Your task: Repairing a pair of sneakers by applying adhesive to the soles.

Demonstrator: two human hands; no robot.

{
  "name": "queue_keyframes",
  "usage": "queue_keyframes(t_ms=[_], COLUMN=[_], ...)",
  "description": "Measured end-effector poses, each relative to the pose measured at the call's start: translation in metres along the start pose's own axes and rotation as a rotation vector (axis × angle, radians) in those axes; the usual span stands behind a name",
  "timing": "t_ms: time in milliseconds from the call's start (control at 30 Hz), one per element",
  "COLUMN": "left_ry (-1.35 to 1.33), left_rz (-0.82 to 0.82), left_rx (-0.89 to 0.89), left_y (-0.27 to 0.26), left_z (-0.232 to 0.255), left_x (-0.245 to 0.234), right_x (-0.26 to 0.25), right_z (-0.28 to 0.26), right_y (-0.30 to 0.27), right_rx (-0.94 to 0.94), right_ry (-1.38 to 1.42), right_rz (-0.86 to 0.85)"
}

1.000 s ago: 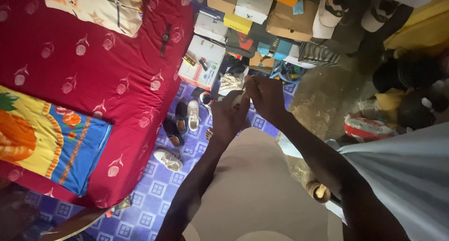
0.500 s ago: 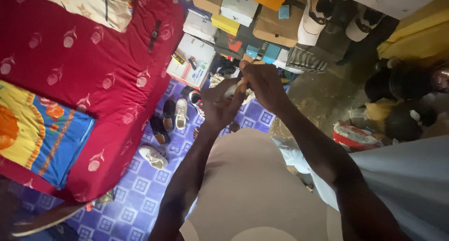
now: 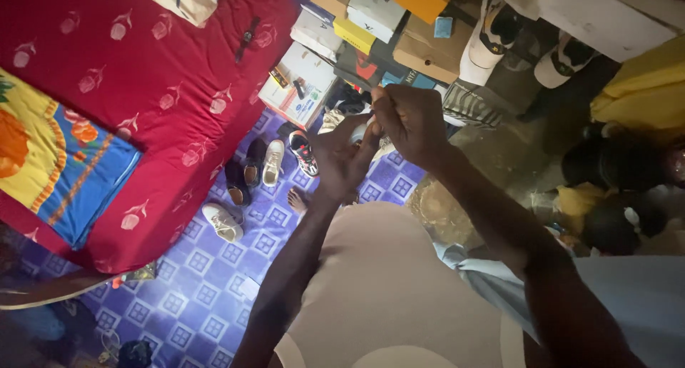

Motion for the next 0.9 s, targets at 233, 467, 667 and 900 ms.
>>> queue_keyframes(t_ms=[233, 467, 667, 900], left_ry=[0.136, -0.013, 0.258, 0.083], left_rz=[0.101, 0.063, -0.031, -0.061], left_rx=[-0.009, -0.147, 0.185, -0.032], left_y=[0.001, 0.009, 0.02, 0.025], left_z=[0.004, -0.019, 0.041, 0.031], left_x=[0.007, -0.001, -0.001, -0.014], right_x=[-0.003, 0.009, 0.015, -0.013], right_z=[0.008, 0.035, 0.053, -0.024], right_y=[0.0, -0.001, -0.008, 0.01], right_rx=[-0.127, 0.093, 0.273, -0.044], right_ry=[-0.117, 0.191, 0.295, -0.109], right_rz=[0.034, 0.073, 0.098, 0.148])
Point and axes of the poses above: each hand's wrist, its own y-axis towards the middle knuckle, its own x-axis out of the palm, z = x × y, the point moved 10 cm from there along y, towards the middle knuckle, and after that the axes turned 11 degrees about -y, right-handed, at the moved point
